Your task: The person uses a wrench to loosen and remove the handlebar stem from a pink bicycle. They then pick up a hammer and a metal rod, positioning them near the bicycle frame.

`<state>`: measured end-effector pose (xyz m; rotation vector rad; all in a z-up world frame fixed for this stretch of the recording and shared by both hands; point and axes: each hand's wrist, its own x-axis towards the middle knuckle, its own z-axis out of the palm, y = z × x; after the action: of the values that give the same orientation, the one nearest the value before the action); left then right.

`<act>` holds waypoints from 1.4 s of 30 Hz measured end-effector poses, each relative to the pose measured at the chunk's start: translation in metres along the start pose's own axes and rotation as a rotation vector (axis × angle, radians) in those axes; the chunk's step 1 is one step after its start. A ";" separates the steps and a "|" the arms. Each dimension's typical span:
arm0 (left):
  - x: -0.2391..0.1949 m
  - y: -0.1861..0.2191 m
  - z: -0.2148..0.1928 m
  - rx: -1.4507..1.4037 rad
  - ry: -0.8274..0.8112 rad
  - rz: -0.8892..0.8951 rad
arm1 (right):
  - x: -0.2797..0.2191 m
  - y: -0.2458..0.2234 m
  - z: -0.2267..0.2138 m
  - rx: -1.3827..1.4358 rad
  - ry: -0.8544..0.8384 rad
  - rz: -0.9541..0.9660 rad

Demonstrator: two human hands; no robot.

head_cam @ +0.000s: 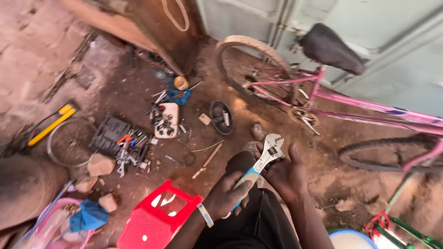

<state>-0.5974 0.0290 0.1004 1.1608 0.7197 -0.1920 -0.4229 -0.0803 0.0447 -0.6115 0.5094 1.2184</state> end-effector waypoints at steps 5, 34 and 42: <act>-0.007 -0.047 -0.045 0.148 0.069 -0.062 | 0.072 0.066 -0.018 -0.005 0.135 -0.018; 0.335 -0.369 -0.440 0.122 0.586 -0.433 | 0.822 0.375 -0.374 -1.077 0.660 -0.119; 0.356 -0.370 -0.439 0.149 0.521 -0.594 | 0.853 0.342 -0.389 -1.353 0.615 -0.045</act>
<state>-0.6906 0.3437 -0.4898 1.1193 1.5296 -0.4541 -0.5341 0.3307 -0.8575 -2.1676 0.0837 1.2061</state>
